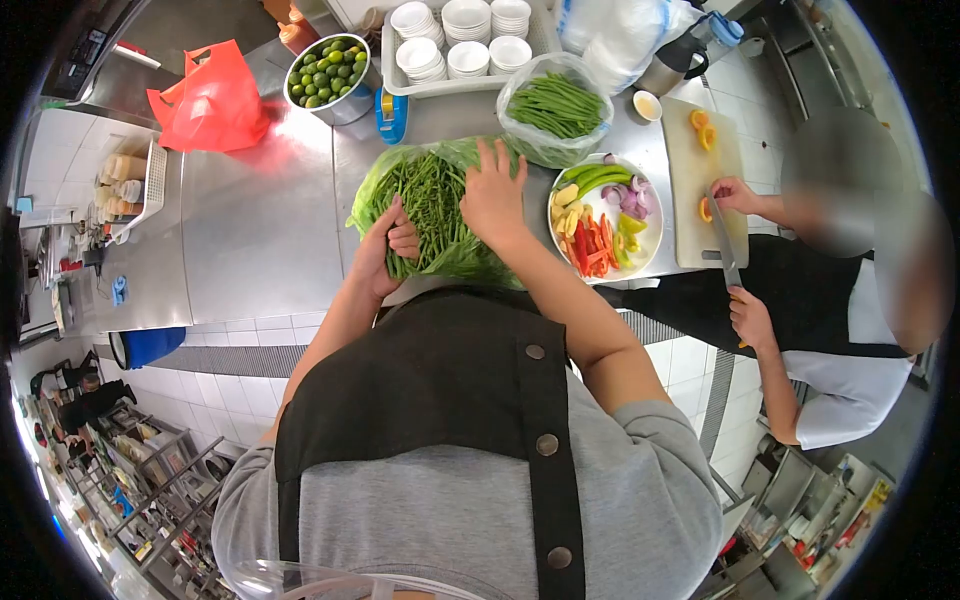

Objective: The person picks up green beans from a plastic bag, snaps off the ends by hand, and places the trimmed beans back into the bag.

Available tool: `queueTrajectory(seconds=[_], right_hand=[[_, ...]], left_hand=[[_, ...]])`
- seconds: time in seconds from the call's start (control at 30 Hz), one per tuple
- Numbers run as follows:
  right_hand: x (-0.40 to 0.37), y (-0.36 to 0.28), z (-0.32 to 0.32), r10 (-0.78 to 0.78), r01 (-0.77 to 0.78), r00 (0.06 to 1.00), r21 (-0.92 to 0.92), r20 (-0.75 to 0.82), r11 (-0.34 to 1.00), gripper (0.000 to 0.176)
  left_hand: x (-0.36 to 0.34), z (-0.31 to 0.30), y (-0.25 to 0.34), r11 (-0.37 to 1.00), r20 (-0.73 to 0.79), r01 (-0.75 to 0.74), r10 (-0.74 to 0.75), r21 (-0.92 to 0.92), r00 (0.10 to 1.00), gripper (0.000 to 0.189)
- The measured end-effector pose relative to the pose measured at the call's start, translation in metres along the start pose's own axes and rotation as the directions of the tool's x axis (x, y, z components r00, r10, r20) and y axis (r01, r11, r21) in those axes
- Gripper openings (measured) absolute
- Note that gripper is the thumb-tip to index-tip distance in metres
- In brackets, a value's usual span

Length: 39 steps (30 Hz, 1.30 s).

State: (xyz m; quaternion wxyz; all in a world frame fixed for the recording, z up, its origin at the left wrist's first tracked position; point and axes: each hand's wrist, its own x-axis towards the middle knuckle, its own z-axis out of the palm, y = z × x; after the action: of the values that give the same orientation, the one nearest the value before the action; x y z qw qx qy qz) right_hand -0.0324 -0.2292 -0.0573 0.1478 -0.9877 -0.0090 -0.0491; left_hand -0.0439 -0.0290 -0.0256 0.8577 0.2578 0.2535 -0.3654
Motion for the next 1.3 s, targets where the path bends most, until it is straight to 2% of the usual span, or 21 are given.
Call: queueTrajectory(seconds=[0.03, 0.13, 0.2, 0.27, 0.37, 0.4, 0.43, 0.47, 0.5, 0.57, 0.67, 0.7, 0.83, 0.93, 0.97, 1.13, 1.17, 1.3], right_hand=[[0.0, 0.001, 0.004, -0.025, 0.024, 0.999, -0.035, -0.025, 0.999, 0.019], [-0.002, 0.0, -0.005, -0.052, 0.067, 0.981, 0.075, -0.187, 0.995, 0.016], [-0.003, -0.007, -0.025, -0.081, 0.106, 0.985, 0.165, -0.15, 0.981, 0.013], [-0.001, -0.007, -0.039, -0.145, 0.181, 0.977, 0.24, -0.158, 0.954, 0.011], [-0.005, -0.02, -0.065, -0.25, 0.307, 0.947, 0.328, -0.203, 0.894, 0.011], [-0.007, -0.023, -0.07, -0.288, 0.349, 0.933, 0.351, -0.215, 0.869, 0.016], [-0.009, -0.025, -0.071, -0.277, 0.311, 0.95, 0.437, -0.14, 0.844, 0.028], [-0.011, -0.03, -0.081, -0.288, 0.353, 0.935, 0.47, -0.207, 0.809, 0.032], [-0.012, -0.032, -0.082, -0.293, 0.379, 0.923, 0.468, -0.248, 0.798, 0.027], [-0.015, -0.037, -0.095, -0.247, 0.342, 0.937, 0.524, -0.245, 0.78, 0.025], [-0.009, -0.039, -0.094, -0.221, 0.317, 0.948, 0.611, -0.229, 0.725, 0.019], [-0.005, -0.037, -0.094, -0.237, 0.33, 0.944, 0.632, -0.231, 0.701, 0.018], [0.001, -0.041, -0.094, -0.224, 0.304, 0.952, 0.754, -0.211, 0.582, 0.016], [0.003, -0.042, -0.093, -0.189, 0.255, 0.966, 0.752, -0.175, 0.608, 0.017], [0.004, -0.042, -0.092, -0.174, 0.302, 0.953, 0.709, -0.249, 0.638, 0.017], [0.002, -0.043, -0.102, -0.038, 0.214, 0.971, 0.787, -0.236, 0.579, 0.021], [0.002, -0.043, -0.106, -0.006, 0.195, 0.973, 0.804, -0.232, 0.561, 0.022], [0.007, -0.034, -0.108, 0.004, 0.126, 0.99, 0.883, -0.143, 0.452, 0.018]], left_hand=[[0.002, -0.001, 0.003, 0.999, 0.027, -0.019, 0.018, 0.037, 0.999, 0.033], [0.001, 0.007, 0.007, 0.969, 0.035, -0.135, 0.131, 0.205, 0.991, 0.025], [-0.003, 0.021, 0.009, 0.891, -0.01, -0.247, 0.271, 0.381, 0.963, 0.018], [-0.008, 0.042, 0.005, 0.733, -0.037, -0.351, 0.456, 0.583, 0.889, 0.016], [0.001, 0.037, 0.006, 0.389, 0.14, -0.434, 0.592, 0.813, 0.793, 0.021], [0.002, 0.034, 0.005, 0.371, 0.153, -0.424, 0.576, 0.826, 0.803, 0.021], [0.006, 0.03, 0.006, 0.344, 0.173, -0.42, 0.564, 0.84, 0.807, 0.02], [0.019, 0.015, 0.005, 0.171, 0.317, -0.521, 0.625, 0.836, 0.714, 0.016], [0.016, 0.022, 0.003, 0.163, 0.314, -0.521, 0.636, 0.838, 0.704, 0.013], [0.006, 0.027, 0.001, 0.244, 0.248, -0.489, 0.628, 0.837, 0.738, 0.013], [-0.009, 0.039, 0.004, 0.291, 0.201, -0.445, 0.6, 0.847, 0.775, 0.014], [-0.006, 0.041, 0.001, 0.189, 0.349, -0.604, 0.668, 0.775, 0.657, 0.014], [-0.005, 0.033, 0.008, 0.077, 0.401, -0.599, 0.675, 0.797, 0.62, 0.016], [-0.011, 0.036, 0.012, -0.058, 0.451, -0.566, 0.673, 0.822, 0.586, 0.017], [-0.011, 0.035, 0.012, -0.013, 0.422, -0.561, 0.673, 0.828, 0.608, 0.017], [-0.003, 0.028, 0.008, 0.258, 0.287, -0.561, 0.653, 0.787, 0.701, 0.015], [-0.006, 0.032, 0.008, 0.351, 0.254, -0.545, 0.613, 0.761, 0.748, 0.015], [-0.014, 0.039, 0.011, 0.411, 0.213, -0.477, 0.541, 0.777, 0.814, 0.018]])
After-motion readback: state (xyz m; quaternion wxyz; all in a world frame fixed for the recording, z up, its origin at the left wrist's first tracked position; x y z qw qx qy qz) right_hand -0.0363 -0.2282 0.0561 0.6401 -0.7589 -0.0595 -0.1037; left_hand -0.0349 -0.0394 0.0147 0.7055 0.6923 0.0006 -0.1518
